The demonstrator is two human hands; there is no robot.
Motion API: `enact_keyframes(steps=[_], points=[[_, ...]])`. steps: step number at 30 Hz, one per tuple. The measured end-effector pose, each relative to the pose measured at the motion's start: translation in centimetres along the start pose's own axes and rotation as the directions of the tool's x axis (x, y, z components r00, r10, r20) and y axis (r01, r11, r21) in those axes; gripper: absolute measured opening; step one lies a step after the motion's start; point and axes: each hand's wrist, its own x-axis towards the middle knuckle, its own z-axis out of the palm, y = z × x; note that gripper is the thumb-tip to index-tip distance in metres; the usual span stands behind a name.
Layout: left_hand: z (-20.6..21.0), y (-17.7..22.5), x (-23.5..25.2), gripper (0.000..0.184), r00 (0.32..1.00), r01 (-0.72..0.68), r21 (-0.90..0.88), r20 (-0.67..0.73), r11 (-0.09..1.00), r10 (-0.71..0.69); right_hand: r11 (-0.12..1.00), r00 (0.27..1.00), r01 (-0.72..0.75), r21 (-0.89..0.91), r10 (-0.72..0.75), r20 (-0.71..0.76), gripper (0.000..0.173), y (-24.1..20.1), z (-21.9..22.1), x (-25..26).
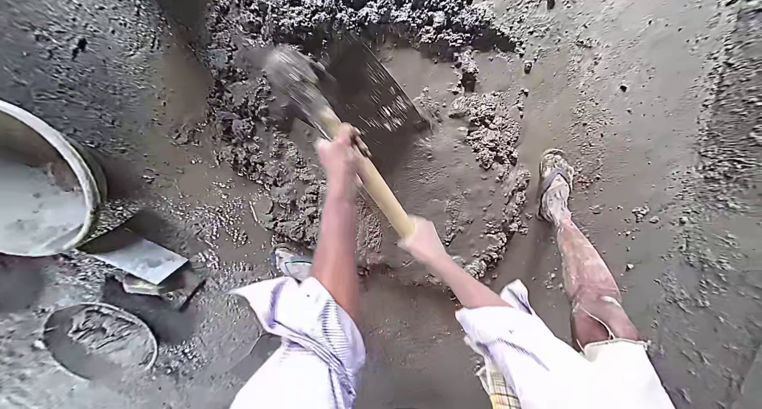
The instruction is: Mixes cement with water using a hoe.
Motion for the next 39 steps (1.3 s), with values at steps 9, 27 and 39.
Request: enact_keyframes(steps=[9, 27, 39], points=[[0.6, -4.1, -0.8, 0.027, 0.995, -0.053, 0.229, -0.073, 0.972, 0.071, 0.999, 1.0, -0.003, 0.035, 0.004, -0.018, 0.047, 4.0, 1.2, -0.6], [-0.6, 4.6, 2.5, 0.009, 0.942, -0.313, -0.018, -0.131, 0.95, 0.308, 0.976, 0.981, 0.171, -0.134, -0.181, -0.067, 0.04, -3.5, -1.1, 5.4], [-3.3, -16.0, -22.4, 0.009, 0.95, 0.293, -0.097, -0.083, 0.951, -0.301, 0.945, 0.904, -0.204, -0.255, 0.282, 0.321, 0.043, 24.0, 4.8, -8.7]])
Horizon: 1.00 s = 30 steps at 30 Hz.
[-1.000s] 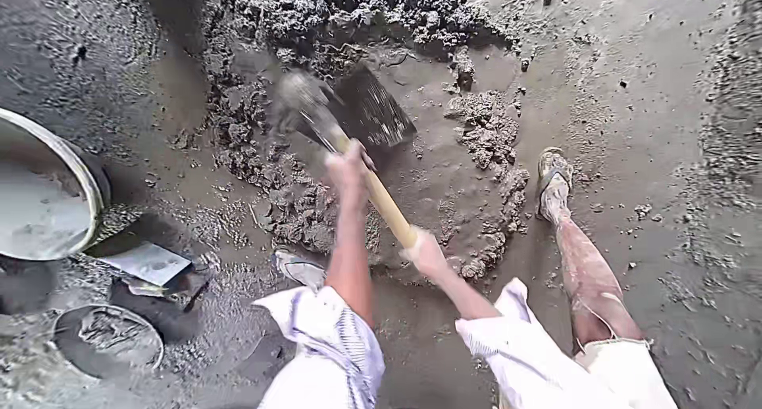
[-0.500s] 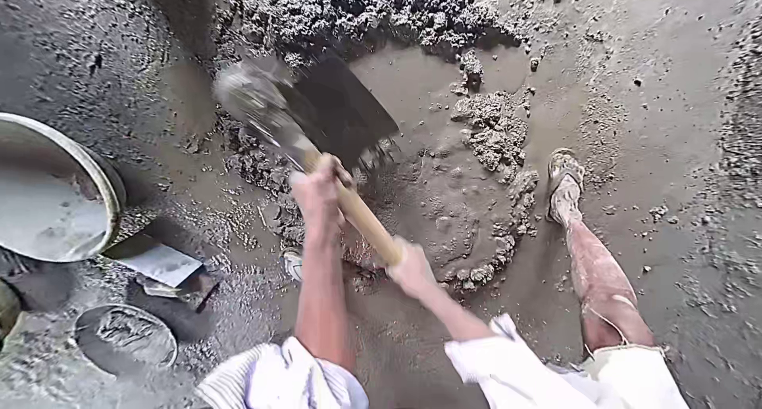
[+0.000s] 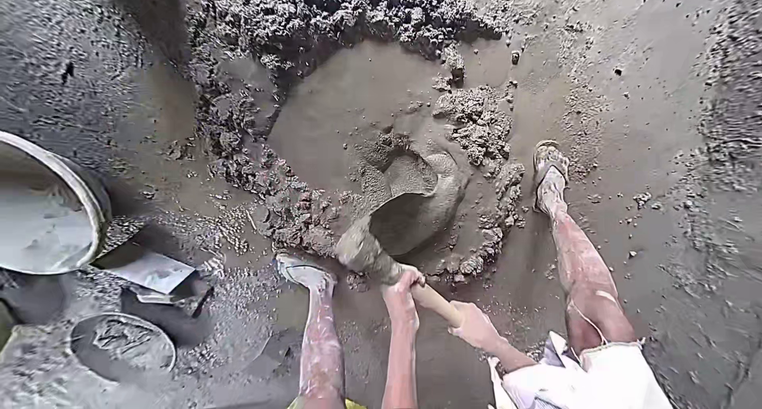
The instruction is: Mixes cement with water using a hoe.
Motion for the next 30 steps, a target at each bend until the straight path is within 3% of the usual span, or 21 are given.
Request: enact_keyframes(steps=[3, 6, 8, 10, 11, 13, 15, 17, 19, 22, 24, 26, 28, 30], points=[[-1.3, 3.5, -1.5, 0.01, 0.991, -0.131, -0.039, 0.012, 0.991, 0.131, 0.987, 0.994, 0.111, -0.112, -0.112, -0.007, 0.037, -3.7, -1.5, -0.7], [0.8, 10.7, 1.6, 0.016, 0.939, -0.309, -0.063, 0.138, 0.949, 0.315, 0.968, 0.943, 0.239, -0.071, -0.249, -0.221, 0.034, -10.0, -5.8, -1.2], [4.2, 15.0, 5.1, 0.023, 0.877, -0.415, -0.11, 0.215, 0.903, 0.43, 0.964, 0.889, 0.263, -0.018, -0.25, -0.384, 0.036, -13.7, -10.1, -1.4], [7.5, 16.1, 8.5, 0.022, 0.856, -0.434, -0.124, 0.253, 0.892, 0.451, 0.968, 0.851, 0.239, 0.069, -0.175, -0.495, 0.038, -14.9, -12.0, -1.0], [9.4, 15.6, 9.9, 0.017, 0.873, -0.42, -0.083, 0.236, 0.904, 0.427, 0.966, 0.833, 0.231, 0.114, -0.136, -0.537, 0.038, -14.7, -12.1, -0.2], [11.5, 11.3, 11.1, 0.008, 0.934, -0.336, 0.19, 0.19, 0.922, 0.302, 0.938, 0.838, 0.215, 0.273, -0.034, -0.544, 0.043, -11.6, -8.4, 0.9], [11.4, 4.2, 10.3, 0.034, 0.986, -0.128, 0.51, 0.158, 0.851, 0.054, 0.871, 0.912, 0.095, 0.481, 0.117, -0.393, 0.047, -6.7, -2.6, 0.9], [9.0, -1.3, 7.9, 0.044, 0.985, 0.024, 0.663, 0.112, 0.748, -0.131, 0.852, 0.967, -0.087, 0.517, 0.197, -0.162, 0.052, -3.1, 1.9, -0.4], [7.4, -2.2, 6.2, 0.039, 0.986, 0.055, 0.617, 0.09, 0.785, -0.139, 0.934, 0.986, -0.155, 0.321, 0.165, -0.005, 0.062, -1.7, 1.2, 0.2], [1.2, 0.1, 0.8, 0.019, 0.996, 0.086, 0.302, -0.004, 0.949, -0.089, 0.993, 0.982, -0.11, 0.052, 0.1, 0.158, 0.057, -2.4, 2.8, -1.5], [-1.0, 4.0, 0.6, 0.016, 0.999, -0.035, 0.133, -0.004, 0.99, 0.036, 0.998, 0.991, 0.055, -0.016, -0.053, 0.119, 0.052, -6.0, 1.7, -0.4], [-3.0, 6.7, -0.9, 0.009, 0.988, -0.15, 0.063, -0.017, 0.987, 0.152, 0.993, 0.993, 0.116, 0.022, -0.116, 0.032, 0.04, -8.5, 2.5, -1.6], [-3.9, 7.1, -1.6, 0.014, 0.969, -0.246, 0.008, -0.001, 0.969, 0.246, 0.994, 0.99, 0.037, 0.1, -0.023, -0.136, 0.035, -9.7, 3.8, -2.9], [-4.8, 5.0, -3.5, 0.017, 0.98, -0.19, -0.009, 0.063, 0.982, 0.19, 0.968, 0.946, -0.186, 0.166, 0.222, -0.235, 0.036, -9.3, 5.8, -5.5]])
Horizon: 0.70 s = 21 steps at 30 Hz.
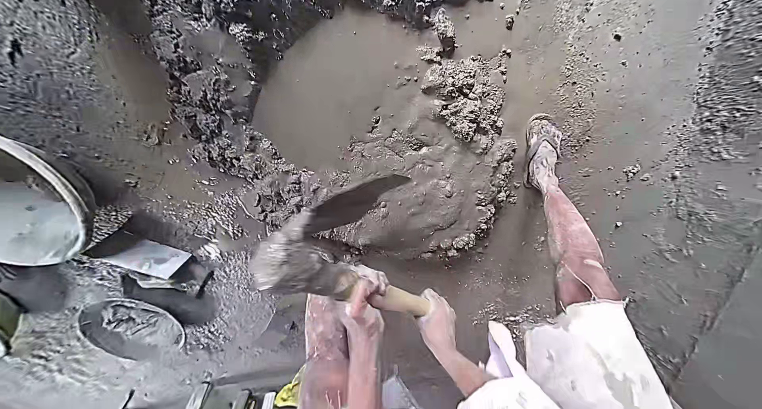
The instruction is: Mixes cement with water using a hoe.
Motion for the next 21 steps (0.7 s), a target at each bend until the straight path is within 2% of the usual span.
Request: enact_keyframes(steps=[2, 3, 5, 6, 8, 11, 12, 14, 16, 18, 20, 21], points=[[0.5, -4.0, -2.4, 0.008, 0.983, 0.178, -0.032, -0.047, 0.984, -0.179, 0.968, 0.967, -0.242, -0.07, 0.246, 0.058, 0.042, 3.8, 1.5, -2.2], [1.3, -6.2, -3.3, 0.012, 0.951, 0.301, -0.021, -0.073, 0.953, -0.302, 0.941, 0.936, -0.332, -0.062, 0.337, 0.102, 0.045, 6.4, 2.2, -3.1], [3.6, -10.4, -3.0, 0.018, 0.864, 0.49, -0.02, -0.123, 0.871, -0.489, 0.881, 0.88, -0.471, 0.04, 0.465, 0.097, 0.046, 9.3, 2.6, -4.5], [5.1, -11.6, -1.8, 0.015, 0.838, 0.537, 0.0, -0.121, 0.844, -0.533, 0.862, 0.867, -0.498, 0.092, 0.494, 0.062, 0.046, 9.2, 2.1, -4.5], [8.4, -11.2, 2.6, 0.01, 0.854, 0.519, 0.077, -0.081, 0.851, -0.514, 0.896, 0.904, -0.409, 0.171, 0.423, -0.056, 0.046, 6.9, -0.3, -2.4], [11.2, -3.9, 11.3, 0.014, 0.946, 0.325, 0.142, -0.049, 0.935, -0.322, 0.984, 0.99, -0.054, 0.169, 0.075, -0.118, 0.047, -1.1, -5.8, 2.2], [11.8, -0.5, 14.0, 0.015, 0.971, 0.237, 0.16, -0.016, 0.958, -0.238, 0.977, 0.99, 0.092, 0.19, -0.07, -0.119, 0.052, -4.1, -8.1, 3.5], [13.5, 7.1, 18.0, 0.008, 0.997, 0.038, 0.152, 0.066, 0.988, -0.049, 0.93, 0.937, 0.332, 0.156, -0.306, -0.168, 0.055, -10.2, -13.6, 4.4], [15.4, 14.4, 21.0, 0.012, 0.99, -0.135, 0.061, 0.05, 0.989, 0.132, 0.879, 0.863, 0.475, 0.047, -0.454, -0.223, 0.048, -15.6, -18.8, 4.2], [16.4, 20.0, 21.9, 0.012, 0.965, -0.261, 0.018, 0.02, 0.965, 0.26, 0.816, 0.784, 0.577, -0.027, -0.563, -0.263, 0.037, -18.9, -21.9, 4.1], [16.7, 22.0, 22.2, 0.01, 0.937, -0.347, 0.02, -0.022, 0.937, 0.348, 0.785, 0.751, 0.617, -0.045, -0.605, -0.265, 0.035, -20.3, -23.0, 4.4], [16.8, 21.3, 22.3, 0.012, 0.926, -0.376, 0.042, -0.025, 0.926, 0.377, 0.794, 0.759, 0.606, -0.045, -0.595, -0.264, 0.036, -20.1, -22.9, 4.8]])
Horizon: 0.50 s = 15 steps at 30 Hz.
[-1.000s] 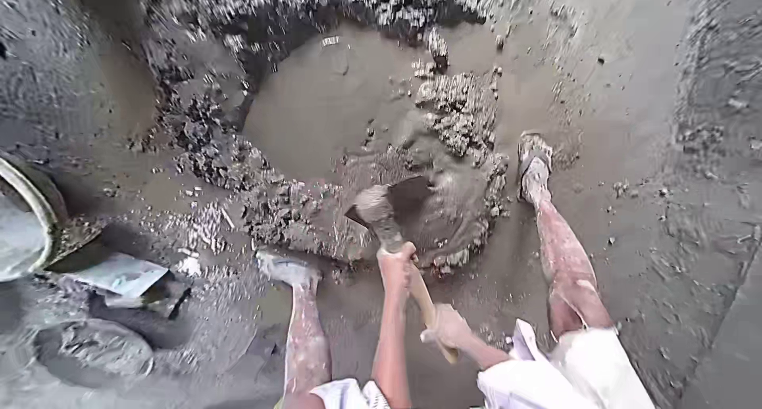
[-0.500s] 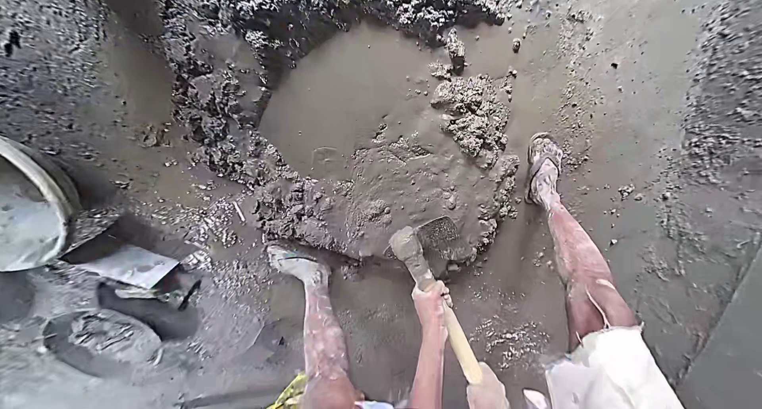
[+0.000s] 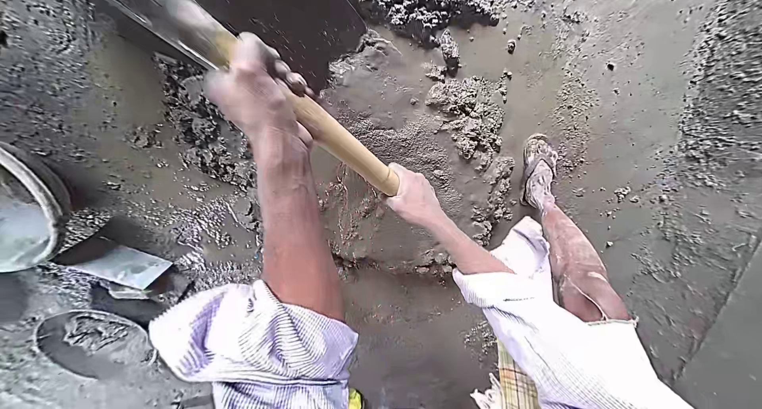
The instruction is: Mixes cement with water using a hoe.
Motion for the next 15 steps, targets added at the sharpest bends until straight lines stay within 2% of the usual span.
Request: enact_keyframes(steps=[2, 3, 4, 5, 6, 7, 8, 9, 11, 12, 14, 15], points=[[0.2, -5.0, -2.4, 0.013, 0.999, 0.027, 0.124, 0.042, 0.992, -0.032, 0.991, 0.991, -0.132, 0.01, 0.132, 0.035, 0.042, 3.0, 2.0, -2.0], [0.0, -9.1, -5.4, 0.013, 0.991, 0.111, 0.245, 0.051, 0.963, -0.127, 0.969, 0.969, -0.244, 0.041, 0.241, 0.056, 0.047, 5.8, 4.2, -4.8], [-0.5, -13.3, -9.1, 0.023, 0.958, 0.23, 0.396, 0.065, 0.889, -0.278, 0.927, 0.929, -0.366, 0.074, 0.361, 0.081, 0.05, 8.9, 6.8, -8.1], [-1.1, -17.4, -13.0, 0.033, 0.897, 0.349, 0.543, 0.043, 0.764, -0.441, 0.861, 0.866, -0.497, 0.108, 0.484, 0.125, 0.05, 11.7, 9.6, -11.9], [-2.1, -20.5, -17.0, 0.04, 0.801, 0.433, 0.67, 0.021, 0.603, -0.599, 0.771, 0.783, -0.62, 0.145, 0.595, 0.18, 0.047, 13.9, 12.5, -16.0], [-3.2, -23.1, -20.4, 0.042, 0.721, 0.47, 0.731, 0.007, 0.496, -0.693, 0.678, 0.696, -0.716, 0.166, 0.674, 0.248, 0.045, 15.3, 14.6, -19.1], [-4.4, -24.2, -23.0, 0.042, 0.665, 0.493, 0.758, -0.01, 0.428, -0.747, 0.596, 0.613, -0.786, 0.164, 0.72, 0.326, 0.045, 15.8, 16.2, -21.4], [-5.2, -24.2, -24.0, 0.042, 0.644, 0.503, 0.762, -0.015, 0.408, -0.765, 0.551, 0.559, -0.822, 0.143, 0.734, 0.386, 0.046, 15.5, 16.9, -22.0], [-7.3, -21.8, -23.8, 0.044, 0.659, 0.525, 0.739, -0.037, 0.423, -0.751, 0.579, 0.571, -0.804, 0.136, 0.687, 0.45, 0.049, 13.5, 18.1, -22.3], [-8.9, -19.4, -23.1, 0.044, 0.69, 0.526, 0.717, -0.047, 0.457, -0.722, 0.629, 0.616, -0.762, 0.153, 0.631, 0.471, 0.049, 11.6, 18.8, -22.5], [-8.3, -13.8, -17.5, 0.041, 0.83, 0.425, 0.618, 0.026, 0.662, -0.557, 0.8, 0.808, -0.552, 0.236, 0.443, 0.389, 0.049, 7.9, 17.4, -17.2], [-7.9, -10.8, -15.1, 0.033, 0.899, 0.34, 0.538, 0.054, 0.771, -0.434, 0.866, 0.883, -0.432, 0.254, 0.349, 0.314, 0.048, 5.9, 15.8, -14.7]])
